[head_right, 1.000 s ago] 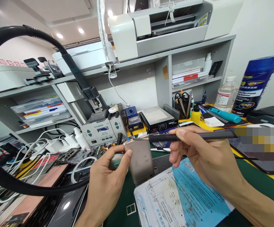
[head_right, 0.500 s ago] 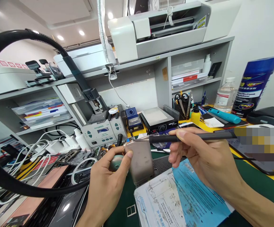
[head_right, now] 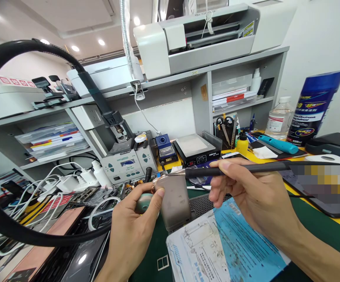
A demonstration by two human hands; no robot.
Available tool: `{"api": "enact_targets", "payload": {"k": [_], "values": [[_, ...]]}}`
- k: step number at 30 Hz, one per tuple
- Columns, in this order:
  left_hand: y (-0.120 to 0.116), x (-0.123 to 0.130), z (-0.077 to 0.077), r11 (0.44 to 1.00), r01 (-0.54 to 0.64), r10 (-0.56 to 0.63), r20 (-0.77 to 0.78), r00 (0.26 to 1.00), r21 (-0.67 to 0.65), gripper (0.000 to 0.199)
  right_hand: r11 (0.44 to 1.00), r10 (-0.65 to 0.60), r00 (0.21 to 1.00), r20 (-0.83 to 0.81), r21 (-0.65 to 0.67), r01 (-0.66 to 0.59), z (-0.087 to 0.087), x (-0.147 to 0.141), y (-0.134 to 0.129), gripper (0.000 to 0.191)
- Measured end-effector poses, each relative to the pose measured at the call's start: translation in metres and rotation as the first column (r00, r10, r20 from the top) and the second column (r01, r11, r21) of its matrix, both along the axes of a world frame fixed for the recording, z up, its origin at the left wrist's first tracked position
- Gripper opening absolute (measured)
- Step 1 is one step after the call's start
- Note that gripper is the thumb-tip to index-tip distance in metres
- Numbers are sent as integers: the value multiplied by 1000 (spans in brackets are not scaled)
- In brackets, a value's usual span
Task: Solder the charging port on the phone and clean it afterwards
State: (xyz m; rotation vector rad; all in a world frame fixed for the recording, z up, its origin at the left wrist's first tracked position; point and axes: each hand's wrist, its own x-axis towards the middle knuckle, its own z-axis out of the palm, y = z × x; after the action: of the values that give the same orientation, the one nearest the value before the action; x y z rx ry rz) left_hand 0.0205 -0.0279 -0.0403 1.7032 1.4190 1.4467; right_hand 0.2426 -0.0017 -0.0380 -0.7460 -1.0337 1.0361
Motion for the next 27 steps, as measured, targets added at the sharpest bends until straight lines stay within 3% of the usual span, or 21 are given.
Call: {"api": "enact_targets", "payload": {"k": [27], "values": [[-2, 1, 2, 1000, 3, -3, 12, 1000, -8, 19, 999, 29, 999, 41, 19, -30, 3, -1, -3, 14]]}}
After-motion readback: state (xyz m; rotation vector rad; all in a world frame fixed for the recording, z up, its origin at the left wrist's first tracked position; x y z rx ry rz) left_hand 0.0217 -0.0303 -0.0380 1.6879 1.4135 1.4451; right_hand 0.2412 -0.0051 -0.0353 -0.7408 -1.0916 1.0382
